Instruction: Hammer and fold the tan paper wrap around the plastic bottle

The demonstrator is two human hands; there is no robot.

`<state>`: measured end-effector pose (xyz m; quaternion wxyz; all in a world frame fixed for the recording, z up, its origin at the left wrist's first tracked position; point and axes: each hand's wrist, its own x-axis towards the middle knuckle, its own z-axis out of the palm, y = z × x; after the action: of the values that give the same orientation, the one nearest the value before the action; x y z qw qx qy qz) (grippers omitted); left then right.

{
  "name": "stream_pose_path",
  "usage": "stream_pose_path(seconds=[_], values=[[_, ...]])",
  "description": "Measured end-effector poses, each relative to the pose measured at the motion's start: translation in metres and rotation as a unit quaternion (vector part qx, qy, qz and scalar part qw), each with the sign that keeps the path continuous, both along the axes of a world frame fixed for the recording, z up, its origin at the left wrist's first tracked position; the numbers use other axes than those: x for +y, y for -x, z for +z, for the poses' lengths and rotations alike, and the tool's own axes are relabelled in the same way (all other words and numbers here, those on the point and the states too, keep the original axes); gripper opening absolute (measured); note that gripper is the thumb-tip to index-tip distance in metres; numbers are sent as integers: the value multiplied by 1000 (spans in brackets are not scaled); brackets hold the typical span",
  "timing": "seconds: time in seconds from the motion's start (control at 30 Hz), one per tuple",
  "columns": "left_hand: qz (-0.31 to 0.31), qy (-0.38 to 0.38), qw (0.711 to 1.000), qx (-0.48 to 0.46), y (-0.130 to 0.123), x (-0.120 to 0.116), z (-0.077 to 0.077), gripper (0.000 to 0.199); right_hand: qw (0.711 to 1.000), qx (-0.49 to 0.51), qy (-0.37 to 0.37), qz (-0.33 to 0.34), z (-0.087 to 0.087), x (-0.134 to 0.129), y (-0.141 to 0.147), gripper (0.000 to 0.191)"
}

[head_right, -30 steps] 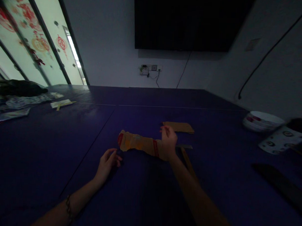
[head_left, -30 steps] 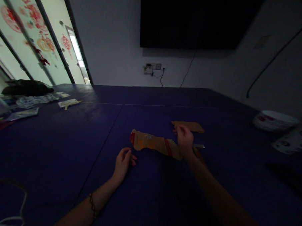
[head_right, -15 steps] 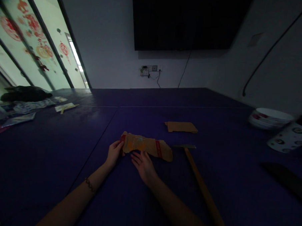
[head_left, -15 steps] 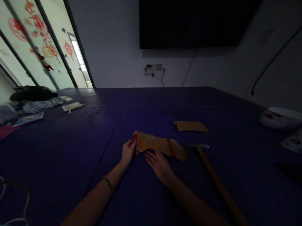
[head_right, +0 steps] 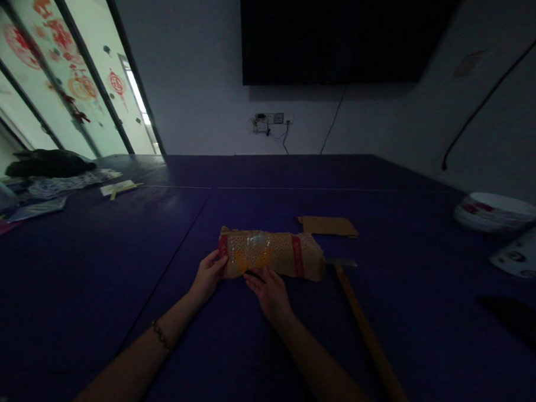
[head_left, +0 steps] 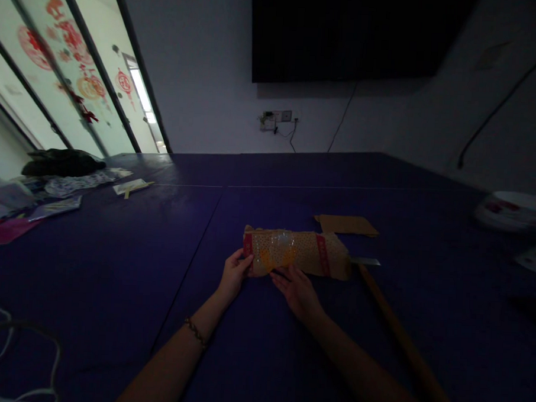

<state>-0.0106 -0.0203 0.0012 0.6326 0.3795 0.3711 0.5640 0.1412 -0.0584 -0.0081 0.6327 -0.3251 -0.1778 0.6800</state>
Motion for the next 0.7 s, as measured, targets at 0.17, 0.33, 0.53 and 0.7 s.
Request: stream_pose_path(seconds=[0.17, 0.33, 0.53, 0.7], values=[[-26, 16, 999, -13, 1, 2, 0, 47, 1000, -20, -12, 1, -1, -1, 0, 21], [-10, 18, 999, -27, 0, 1, 1, 43, 999, -26, -18, 6, -1, -2, 2, 20], [-5, 16, 999, -28, -1, 0, 2, 45, 999, -46, -22, 15, -2, -3, 0, 21], [-6, 13, 999, -39, 0, 1, 2, 42, 999, -48, -22, 16, 0, -3, 0, 21]])
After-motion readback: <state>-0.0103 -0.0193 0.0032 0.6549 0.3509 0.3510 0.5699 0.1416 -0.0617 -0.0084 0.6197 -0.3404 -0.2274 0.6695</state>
